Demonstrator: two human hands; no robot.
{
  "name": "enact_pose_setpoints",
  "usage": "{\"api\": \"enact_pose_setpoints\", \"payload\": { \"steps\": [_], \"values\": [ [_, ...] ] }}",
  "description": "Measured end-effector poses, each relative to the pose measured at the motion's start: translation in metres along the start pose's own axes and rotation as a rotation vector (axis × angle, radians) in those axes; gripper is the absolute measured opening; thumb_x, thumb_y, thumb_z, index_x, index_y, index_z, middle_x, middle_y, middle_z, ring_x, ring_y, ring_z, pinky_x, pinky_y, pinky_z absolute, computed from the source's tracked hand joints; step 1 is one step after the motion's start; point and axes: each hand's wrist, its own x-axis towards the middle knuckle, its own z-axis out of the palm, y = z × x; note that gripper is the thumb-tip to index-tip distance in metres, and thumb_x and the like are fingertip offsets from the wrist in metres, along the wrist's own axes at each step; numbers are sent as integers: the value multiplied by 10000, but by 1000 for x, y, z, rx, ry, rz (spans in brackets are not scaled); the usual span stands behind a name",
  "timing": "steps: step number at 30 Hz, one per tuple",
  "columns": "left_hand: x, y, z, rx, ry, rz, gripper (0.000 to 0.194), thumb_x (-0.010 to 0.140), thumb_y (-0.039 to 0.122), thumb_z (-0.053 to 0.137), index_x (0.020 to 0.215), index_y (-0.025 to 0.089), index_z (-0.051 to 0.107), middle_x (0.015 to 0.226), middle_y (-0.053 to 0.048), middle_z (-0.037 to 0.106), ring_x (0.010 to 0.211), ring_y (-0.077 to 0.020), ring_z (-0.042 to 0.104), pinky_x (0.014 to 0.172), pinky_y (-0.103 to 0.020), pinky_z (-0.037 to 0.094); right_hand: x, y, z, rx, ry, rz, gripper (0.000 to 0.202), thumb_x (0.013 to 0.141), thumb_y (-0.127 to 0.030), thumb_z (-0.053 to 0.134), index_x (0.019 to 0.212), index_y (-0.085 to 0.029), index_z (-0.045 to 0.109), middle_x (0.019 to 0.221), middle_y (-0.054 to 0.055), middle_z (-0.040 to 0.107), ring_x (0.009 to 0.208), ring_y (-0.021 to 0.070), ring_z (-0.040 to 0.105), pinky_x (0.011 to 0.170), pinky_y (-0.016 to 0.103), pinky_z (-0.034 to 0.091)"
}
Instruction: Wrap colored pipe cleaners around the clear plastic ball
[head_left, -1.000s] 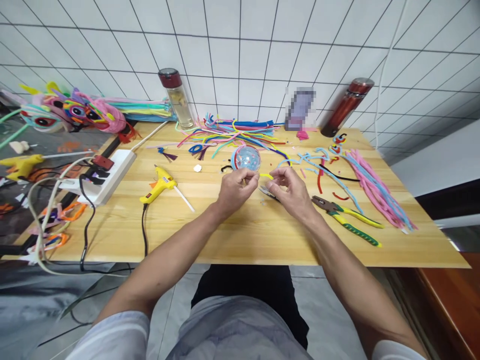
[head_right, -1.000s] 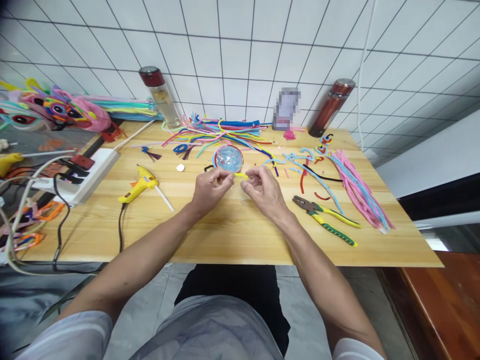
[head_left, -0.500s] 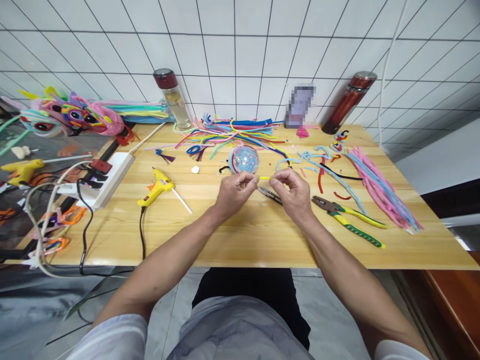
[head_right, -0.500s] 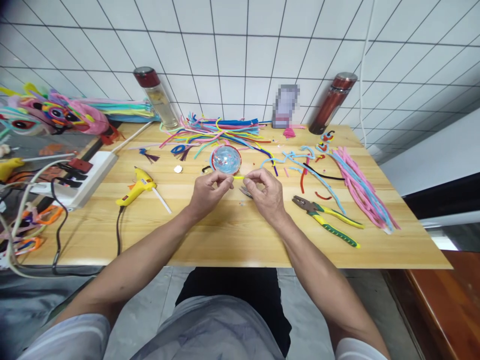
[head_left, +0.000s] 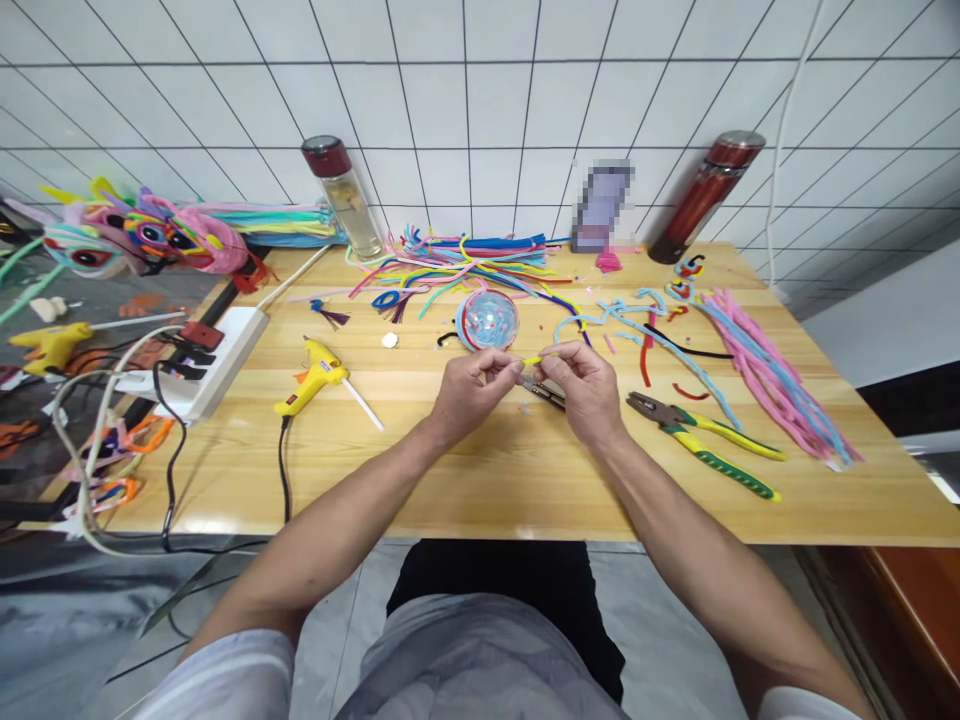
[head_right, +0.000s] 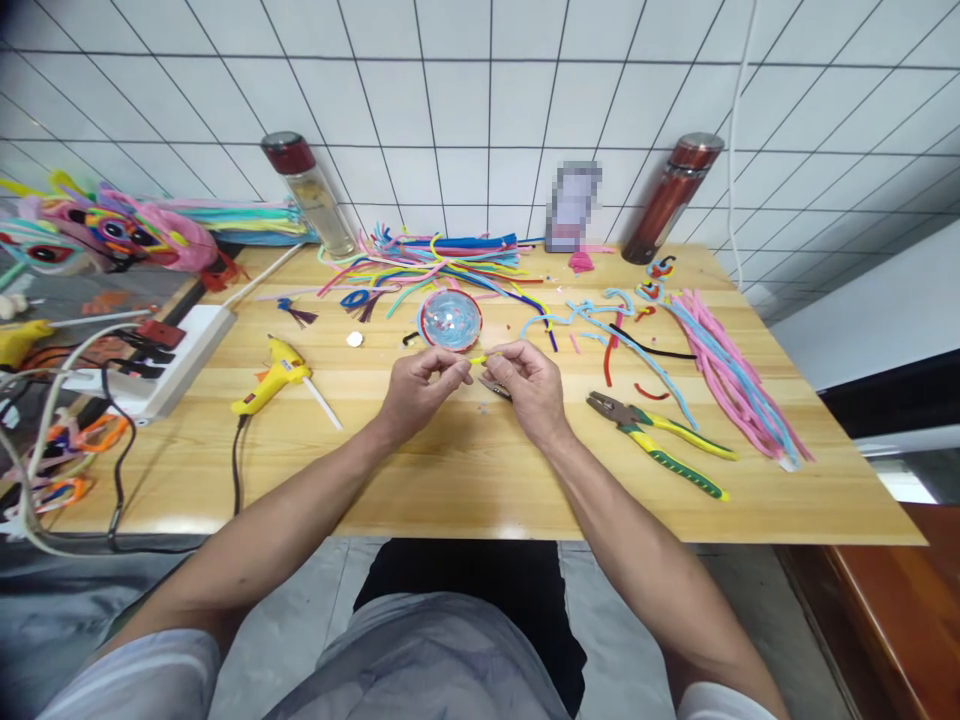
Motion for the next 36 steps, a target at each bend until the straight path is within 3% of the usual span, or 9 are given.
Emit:
{"api": "enact_pose_setpoints", "payload": {
  "steps": [4,9,13,17,23,31,36],
  "values": [
    [-1,-3,3,-53,-14,-33,284,898,459,771,857,178,790,705,-12,749,580,-103,574,607,-235,476,1,2,-2,35,26,42,410,719,-596,937,844,-245,766,721,-13,708,676,151,667,743,329,602],
    [-2,-4,3,-178,-81,-129,336,941,496,730,835,186,801,761,-33,787,615,-109,600,619,-236,488,2,2,-2,178,-24,172,438,658,-575,983,822,-239,753,697,-26,697,663,127,640,717,282,565],
    [-3,-3,2,-197,-91,-169,324,912,494,755,832,185,807,707,-25,762,600,-112,586,601,-236,477,1,-1,-2,225,-71,230,467,667,-605,964,838,-246,719,733,-18,711,700,153,671,759,319,595],
    [-2,-4,3,-165,-29,-184,328,897,504,762,819,190,810,654,-11,735,565,-108,566,574,-237,462,-1,-1,0,186,-91,208,508,708,-661,915,940,-259,710,822,1,745,770,176,705,768,329,605],
    [-1,-2,6,-174,-47,-167,363,880,543,780,848,182,804,755,-42,794,583,-112,606,586,-242,500,-1,3,0,143,-14,171,432,734,-582,923,814,-226,691,720,-25,706,658,126,641,709,280,565],
    [-1,0,4,-106,-50,-163,327,898,477,765,777,173,770,670,-21,748,539,-99,569,543,-224,455,-2,5,-2,74,-38,127,420,784,-602,878,947,-240,741,788,-11,720,713,150,663,701,296,577],
    [-1,-3,6,-101,-23,-169,314,879,482,783,791,180,780,682,-23,756,549,-103,574,549,-227,459,0,5,-3,-5,1,130,398,777,-594,869,865,-225,750,725,-11,702,656,144,621,681,301,559]
  ]
}}
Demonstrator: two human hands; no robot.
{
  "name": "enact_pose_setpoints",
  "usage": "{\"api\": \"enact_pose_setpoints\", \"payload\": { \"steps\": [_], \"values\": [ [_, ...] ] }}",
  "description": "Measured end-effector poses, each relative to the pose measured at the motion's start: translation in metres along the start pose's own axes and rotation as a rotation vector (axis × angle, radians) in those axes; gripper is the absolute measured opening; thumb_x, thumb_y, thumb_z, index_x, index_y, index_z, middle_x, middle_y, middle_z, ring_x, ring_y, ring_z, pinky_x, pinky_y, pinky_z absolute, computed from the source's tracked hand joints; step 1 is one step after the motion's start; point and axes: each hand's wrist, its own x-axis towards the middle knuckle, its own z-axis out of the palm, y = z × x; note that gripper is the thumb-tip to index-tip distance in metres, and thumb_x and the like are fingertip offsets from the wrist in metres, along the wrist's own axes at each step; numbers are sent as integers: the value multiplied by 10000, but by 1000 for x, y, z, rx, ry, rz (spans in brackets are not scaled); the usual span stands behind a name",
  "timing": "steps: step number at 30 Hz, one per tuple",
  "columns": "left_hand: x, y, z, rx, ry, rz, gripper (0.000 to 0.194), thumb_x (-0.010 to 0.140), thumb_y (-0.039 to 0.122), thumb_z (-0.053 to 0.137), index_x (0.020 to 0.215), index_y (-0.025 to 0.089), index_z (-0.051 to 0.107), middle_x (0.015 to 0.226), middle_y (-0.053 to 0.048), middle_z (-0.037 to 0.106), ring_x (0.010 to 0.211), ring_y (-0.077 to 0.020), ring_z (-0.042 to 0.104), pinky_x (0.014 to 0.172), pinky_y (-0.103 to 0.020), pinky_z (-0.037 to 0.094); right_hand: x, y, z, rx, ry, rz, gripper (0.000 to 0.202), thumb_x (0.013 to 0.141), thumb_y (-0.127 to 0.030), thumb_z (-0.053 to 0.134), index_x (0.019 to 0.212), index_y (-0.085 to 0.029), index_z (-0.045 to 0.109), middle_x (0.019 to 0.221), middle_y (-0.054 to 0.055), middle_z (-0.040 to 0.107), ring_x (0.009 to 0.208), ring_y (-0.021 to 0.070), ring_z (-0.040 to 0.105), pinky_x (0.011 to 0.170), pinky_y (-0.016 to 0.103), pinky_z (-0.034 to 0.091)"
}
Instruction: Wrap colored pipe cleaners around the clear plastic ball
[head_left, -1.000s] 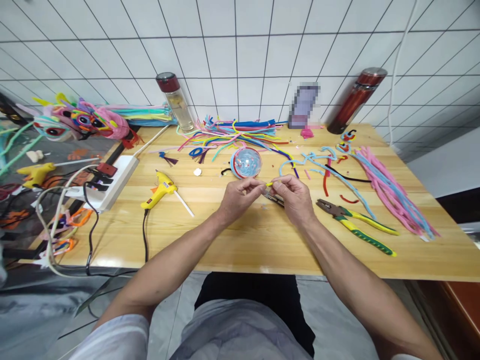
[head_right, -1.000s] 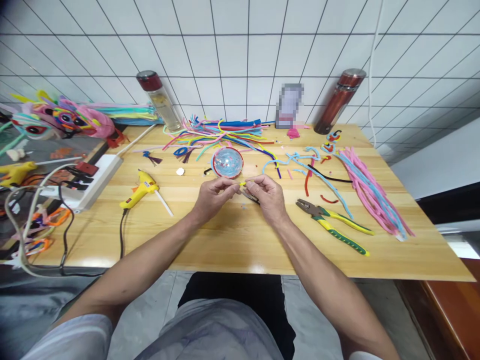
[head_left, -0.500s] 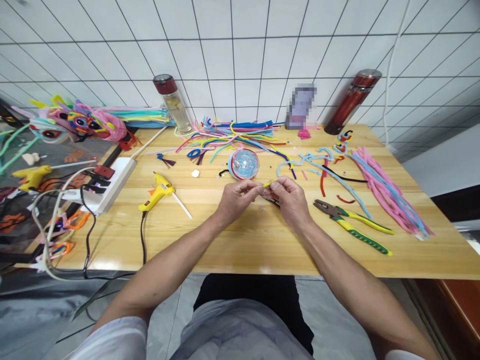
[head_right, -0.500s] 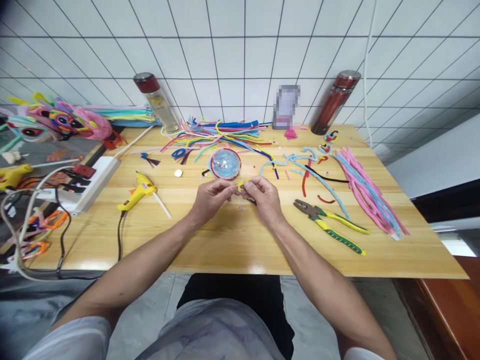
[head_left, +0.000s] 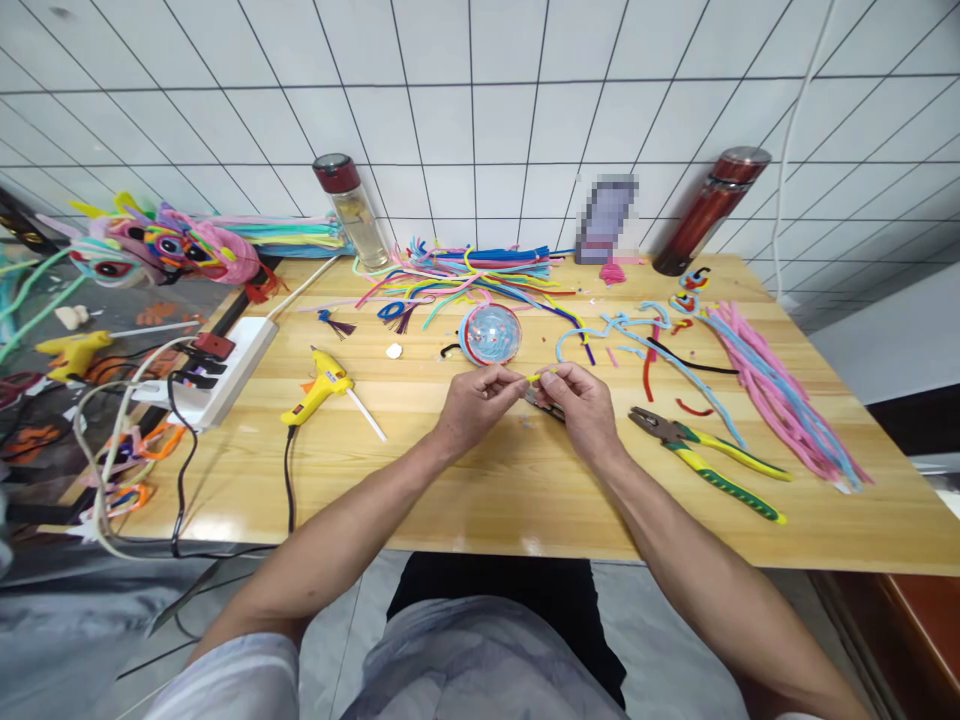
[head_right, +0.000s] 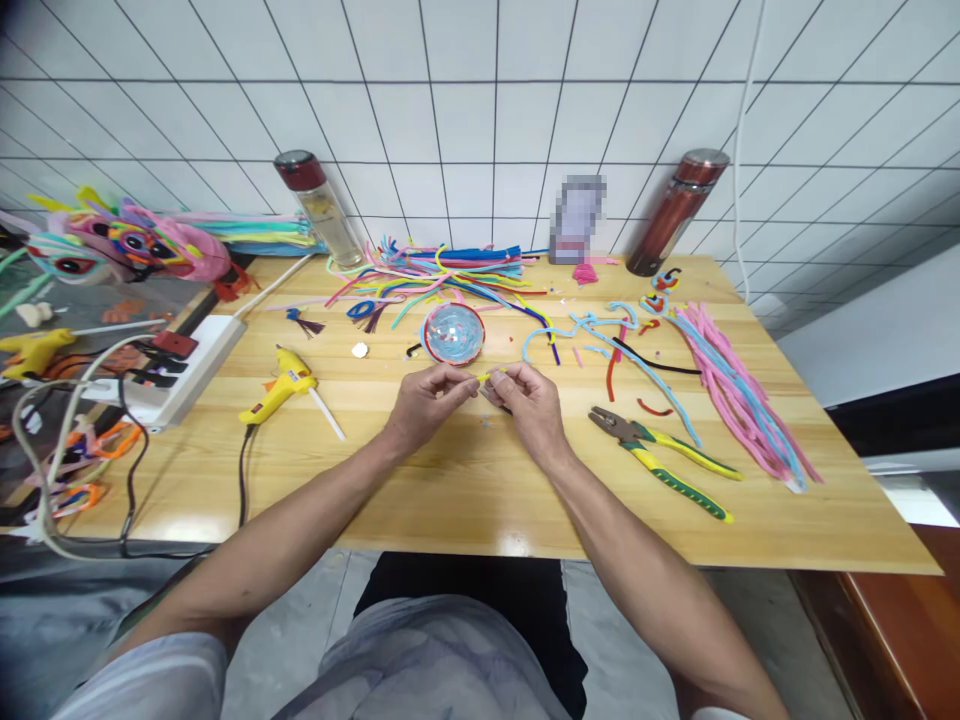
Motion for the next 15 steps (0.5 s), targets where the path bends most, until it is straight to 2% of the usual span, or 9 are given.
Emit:
{"api": "enact_pose_setpoints", "payload": {
  "steps": [4,10,13,15],
  "values": [
    [2,1,0,-115,-13,-76,404,834,575,810,771,179,765,686,-29,752,564,-107,569,566,-240,473,0,1,0,12,-1,14,322,782,-529,859,853,-231,759,704,-19,699,654,144,616,691,303,545],
    [4,6,-2,-368,-112,-216,481,750,628,869,744,167,730,731,-56,780,542,-90,528,555,-250,460,-1,-6,4,137,13,62,270,726,-472,872,779,-237,750,726,-3,721,655,147,605,693,313,536],
    [5,4,-2,-418,-134,-248,503,689,615,921,815,163,737,721,-37,759,548,-85,534,549,-240,446,-1,-8,4,147,24,46,258,724,-458,879,759,-235,756,699,-6,712,643,140,589,687,302,530],
    [5,2,0,-400,-107,-245,560,618,602,966,890,170,737,714,-5,727,565,-85,547,558,-232,445,-2,-7,3,108,48,10,252,748,-466,869,779,-237,768,690,-9,703,644,143,590,688,303,537]
  ]
}}
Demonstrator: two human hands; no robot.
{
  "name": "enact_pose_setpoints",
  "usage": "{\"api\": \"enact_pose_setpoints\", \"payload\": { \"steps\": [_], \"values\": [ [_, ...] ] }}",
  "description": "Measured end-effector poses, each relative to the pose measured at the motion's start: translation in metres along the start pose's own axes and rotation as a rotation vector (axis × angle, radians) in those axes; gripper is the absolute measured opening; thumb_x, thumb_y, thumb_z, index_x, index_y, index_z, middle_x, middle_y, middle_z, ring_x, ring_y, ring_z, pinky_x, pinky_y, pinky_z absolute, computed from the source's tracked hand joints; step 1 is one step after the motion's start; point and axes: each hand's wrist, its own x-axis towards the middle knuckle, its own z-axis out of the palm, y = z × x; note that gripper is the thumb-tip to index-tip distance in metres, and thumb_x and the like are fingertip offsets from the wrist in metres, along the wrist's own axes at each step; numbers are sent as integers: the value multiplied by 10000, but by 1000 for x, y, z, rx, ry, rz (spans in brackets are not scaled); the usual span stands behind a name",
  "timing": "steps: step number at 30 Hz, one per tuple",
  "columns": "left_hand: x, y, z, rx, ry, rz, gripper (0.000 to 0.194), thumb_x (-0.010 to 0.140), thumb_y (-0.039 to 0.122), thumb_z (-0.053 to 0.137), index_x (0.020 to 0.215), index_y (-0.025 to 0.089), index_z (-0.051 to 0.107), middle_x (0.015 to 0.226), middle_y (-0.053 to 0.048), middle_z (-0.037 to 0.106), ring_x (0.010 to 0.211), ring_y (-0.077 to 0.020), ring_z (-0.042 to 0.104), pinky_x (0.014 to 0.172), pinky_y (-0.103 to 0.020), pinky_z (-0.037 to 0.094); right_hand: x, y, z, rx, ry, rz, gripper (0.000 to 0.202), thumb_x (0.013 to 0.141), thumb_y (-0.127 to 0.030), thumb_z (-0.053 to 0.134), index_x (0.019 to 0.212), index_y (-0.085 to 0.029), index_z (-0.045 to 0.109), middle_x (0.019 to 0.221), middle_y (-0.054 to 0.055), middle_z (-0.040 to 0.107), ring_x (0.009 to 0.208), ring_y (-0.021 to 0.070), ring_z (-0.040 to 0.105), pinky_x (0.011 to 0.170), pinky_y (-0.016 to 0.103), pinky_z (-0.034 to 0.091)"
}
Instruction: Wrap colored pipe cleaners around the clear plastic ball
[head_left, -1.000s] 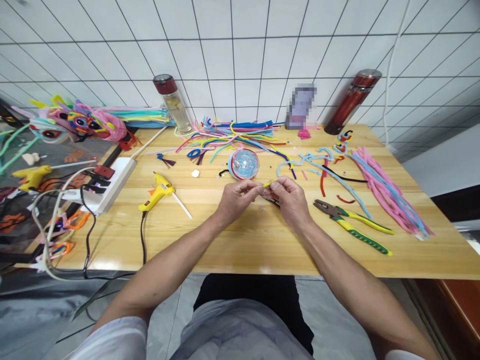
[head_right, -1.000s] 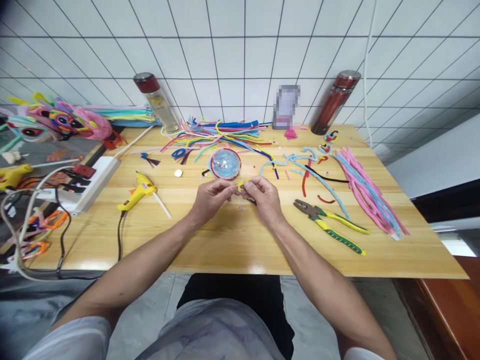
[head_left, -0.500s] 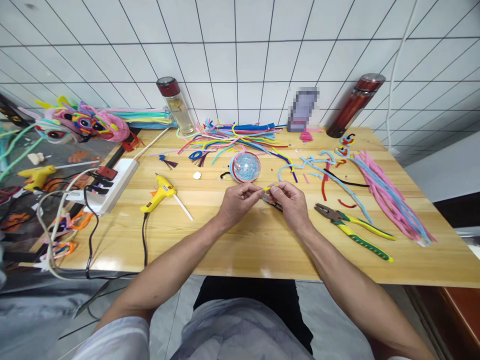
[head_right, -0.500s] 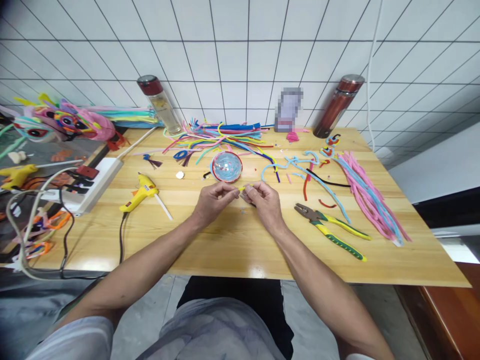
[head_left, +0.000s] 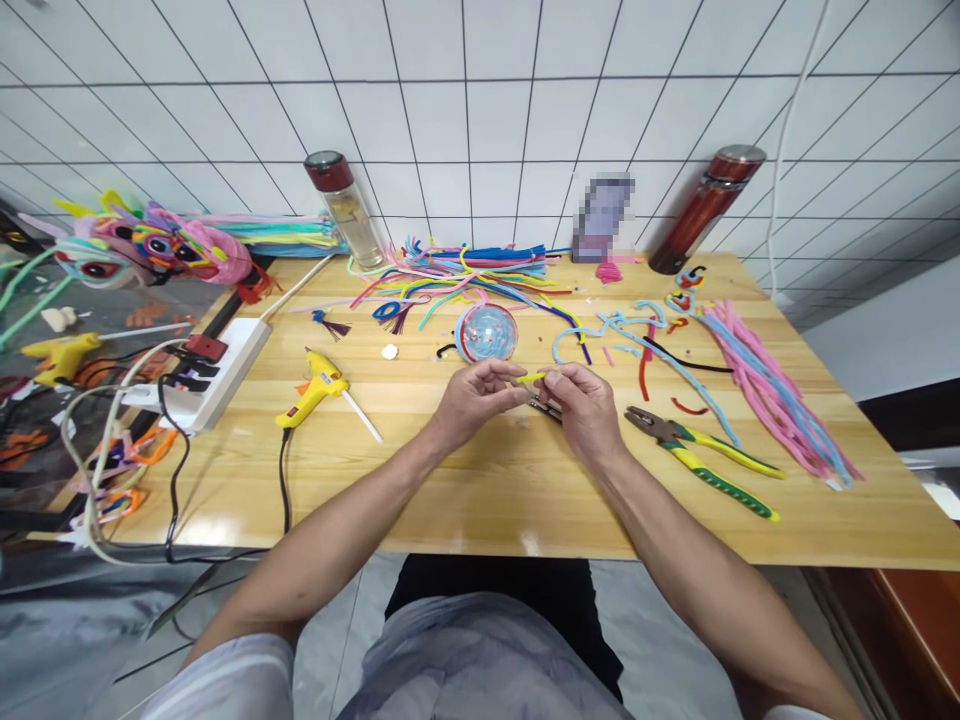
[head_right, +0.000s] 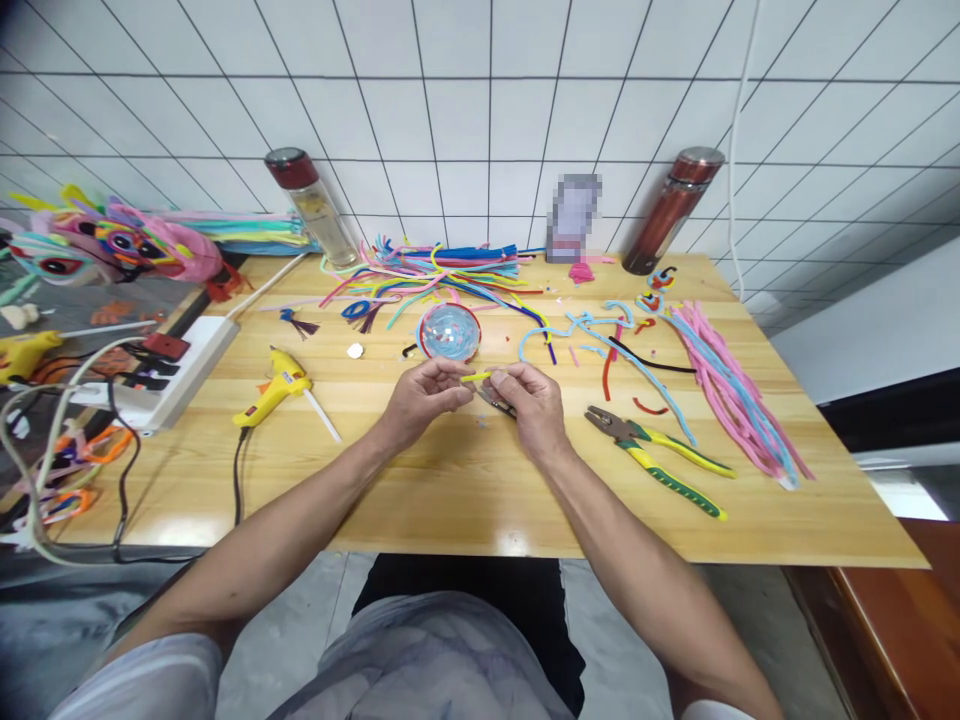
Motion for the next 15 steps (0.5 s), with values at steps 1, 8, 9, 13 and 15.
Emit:
{"api": "enact_pose_setpoints", "payload": {
  "steps": [1,8,9,13,15],
  "values": [
    [0,-1,0,20,22,12,581,595,601,977,901,174,730,702,12,703,563,-81,537,554,-226,434,0,0,-1,-25,12,-15,250,758,-471,863,798,-239,776,696,-8,706,649,147,597,691,308,546],
    [-4,1,0,129,71,84,483,782,641,847,756,180,705,583,47,525,523,-76,424,516,-231,347,-3,-1,-2,-158,-4,-70,298,787,-532,853,847,-246,792,728,-5,712,694,168,649,731,341,603],
    [-4,3,-1,139,63,95,471,805,633,830,750,181,709,590,40,532,531,-81,435,521,-234,355,-4,-2,-2,-165,-13,-72,310,794,-545,849,858,-247,790,728,-7,705,699,168,651,739,344,607],
    [-5,4,-2,235,102,202,425,858,601,793,765,191,730,687,9,609,587,-98,477,556,-249,392,-4,-2,-3,-119,-39,-68,379,786,-565,855,1002,-263,779,774,-16,700,722,162,655,772,348,615],
    [-5,3,-2,291,129,267,405,885,584,774,780,194,738,748,-9,655,627,-107,510,585,-254,412,-3,-1,-3,-73,-35,-57,388,788,-564,851,1013,-261,763,771,-22,693,717,154,648,779,341,611]
  ]
}}
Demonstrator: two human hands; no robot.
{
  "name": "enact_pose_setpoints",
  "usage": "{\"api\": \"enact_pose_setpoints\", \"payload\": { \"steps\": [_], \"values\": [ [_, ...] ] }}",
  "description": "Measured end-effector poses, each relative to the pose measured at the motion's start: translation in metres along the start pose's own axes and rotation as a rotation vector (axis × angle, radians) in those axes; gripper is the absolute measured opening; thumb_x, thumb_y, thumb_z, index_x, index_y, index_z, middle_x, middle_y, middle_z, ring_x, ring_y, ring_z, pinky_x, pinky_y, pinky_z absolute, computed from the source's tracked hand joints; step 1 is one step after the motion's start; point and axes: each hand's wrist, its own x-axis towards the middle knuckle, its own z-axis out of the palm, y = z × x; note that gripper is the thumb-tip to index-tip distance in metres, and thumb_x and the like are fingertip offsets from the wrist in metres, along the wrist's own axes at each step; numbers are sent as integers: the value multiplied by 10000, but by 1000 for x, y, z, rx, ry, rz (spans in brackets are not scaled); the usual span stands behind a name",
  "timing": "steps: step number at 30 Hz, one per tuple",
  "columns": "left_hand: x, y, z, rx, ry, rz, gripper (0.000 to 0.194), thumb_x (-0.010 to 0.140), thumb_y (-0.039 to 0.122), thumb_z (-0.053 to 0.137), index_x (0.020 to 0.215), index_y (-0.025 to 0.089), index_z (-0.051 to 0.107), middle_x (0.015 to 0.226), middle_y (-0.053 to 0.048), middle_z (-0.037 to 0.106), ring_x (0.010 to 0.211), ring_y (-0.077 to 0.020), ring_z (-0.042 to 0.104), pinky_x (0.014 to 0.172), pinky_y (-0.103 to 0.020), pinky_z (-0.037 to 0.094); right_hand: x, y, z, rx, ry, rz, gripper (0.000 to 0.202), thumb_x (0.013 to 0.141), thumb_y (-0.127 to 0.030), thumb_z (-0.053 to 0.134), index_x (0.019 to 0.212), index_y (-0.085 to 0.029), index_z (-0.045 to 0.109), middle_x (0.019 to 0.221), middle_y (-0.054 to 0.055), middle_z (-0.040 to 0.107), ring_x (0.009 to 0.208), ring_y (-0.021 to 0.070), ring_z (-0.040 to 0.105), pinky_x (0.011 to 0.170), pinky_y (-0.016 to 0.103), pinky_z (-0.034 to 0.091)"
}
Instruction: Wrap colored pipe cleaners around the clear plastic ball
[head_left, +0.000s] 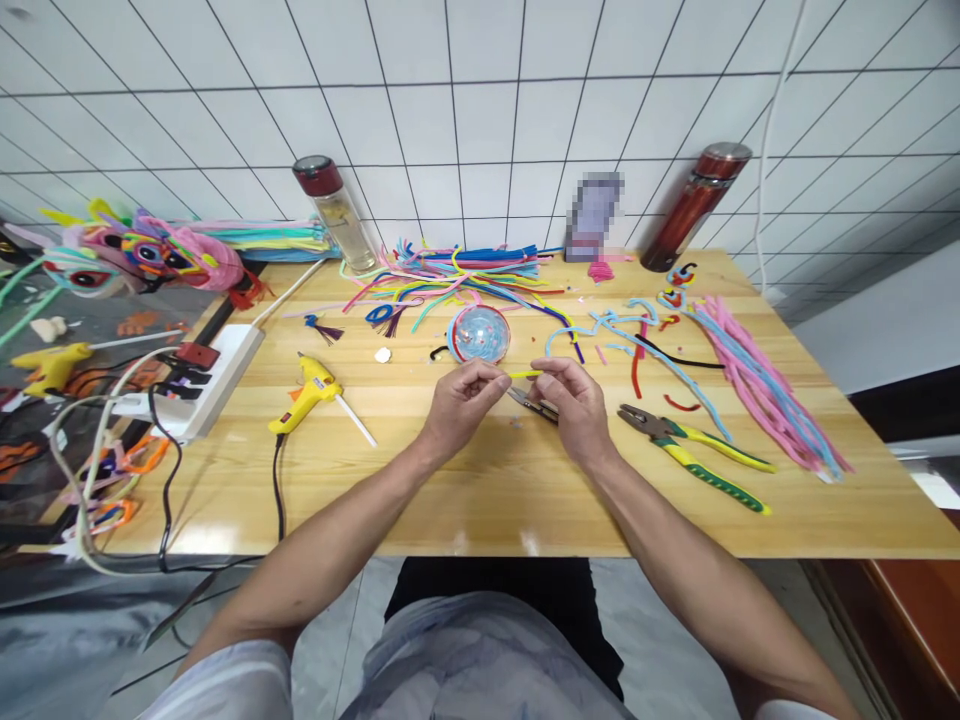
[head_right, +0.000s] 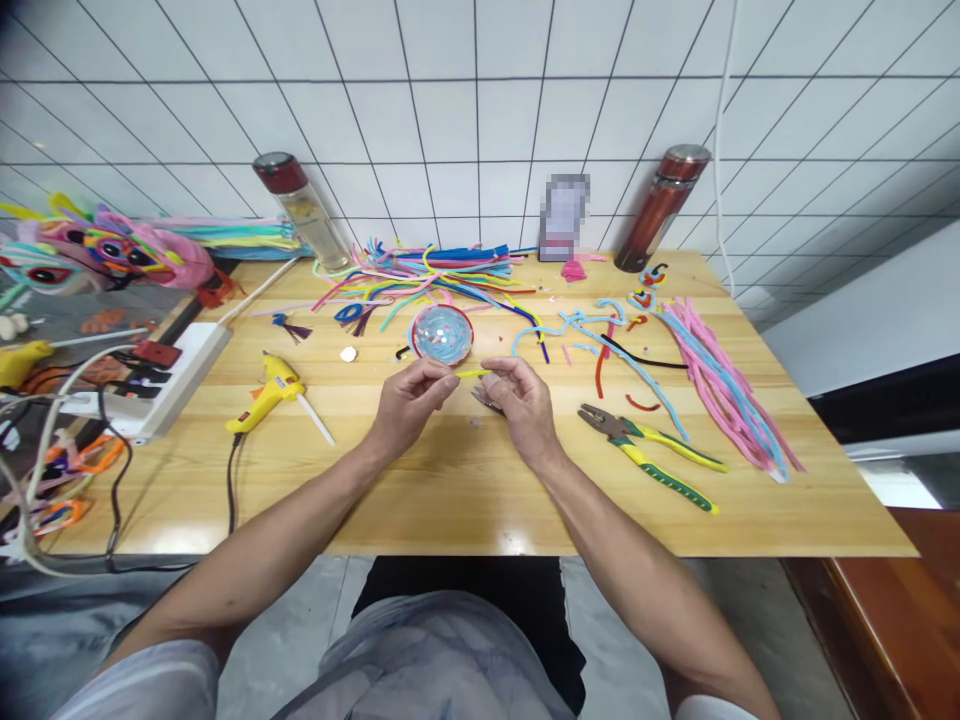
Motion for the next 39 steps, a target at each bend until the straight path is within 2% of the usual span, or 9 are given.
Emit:
{"api": "enact_pose_setpoints", "payload": {
  "steps": [4,9,21,26,31,33,35,37,39],
  "values": [
    [-1,-3,1,43,5,64,362,914,536,756,795,194,745,770,-15,669,648,-111,531,607,-255,418,2,3,0,23,15,58,357,797,-561,845,887,-239,721,729,-25,677,691,144,634,763,319,593],
    [-1,-4,2,64,1,12,319,834,495,843,965,205,823,639,38,562,566,-94,452,578,-251,399,2,4,2,-10,2,79,386,776,-576,864,847,-230,709,749,-18,691,685,143,625,756,320,586],
    [4,-3,1,-308,-132,-294,474,735,634,870,823,172,816,688,-20,721,519,-76,450,525,-243,396,1,4,3,158,-63,169,415,685,-563,946,807,-231,731,725,-16,704,654,135,587,715,303,514],
    [3,-5,-1,-286,-110,-266,428,807,596,828,799,169,809,581,16,600,526,-87,452,550,-249,376,3,5,1,115,-13,135,426,671,-566,955,804,-231,728,723,-24,701,633,124,571,691,293,487],
    [1,0,-4,-228,-163,-173,400,925,535,715,785,168,790,575,17,561,556,-115,483,610,-279,419,1,-1,0,43,-35,114,388,708,-543,915,803,-228,710,686,-27,666,632,134,576,695,298,499],
    [1,4,-6,-159,-88,-84,420,972,514,658,748,174,761,658,-10,632,613,-134,545,678,-300,477,8,-7,-7,-10,0,81,351,724,-516,883,805,-223,706,708,-19,671,638,136,580,696,294,506],
    [5,6,-12,-42,87,43,400,1003,486,623,774,186,757,805,-43,715,742,-164,633,788,-328,528,27,-15,-19,-105,83,19,300,749,-482,833,804,-217,702,725,-10,672,647,138,581,691,287,506],
    [11,2,-20,116,278,150,303,1000,454,634,919,203,783,954,-63,745,887,-191,677,876,-352,549,59,-22,-36,-275,205,-57,245,787,-447,762,808,-211,698,723,-4,665,650,146,582,676,281,499],
    [19,-7,-29,273,380,196,275,962,433,688,1113,216,766,1108,-87,730,1050,-222,681,958,-383,558,97,-27,-54,-493,357,-99,191,840,-385,654,859,-202,705,806,32,712,721,172,635,701,290,518]
  ]
}}
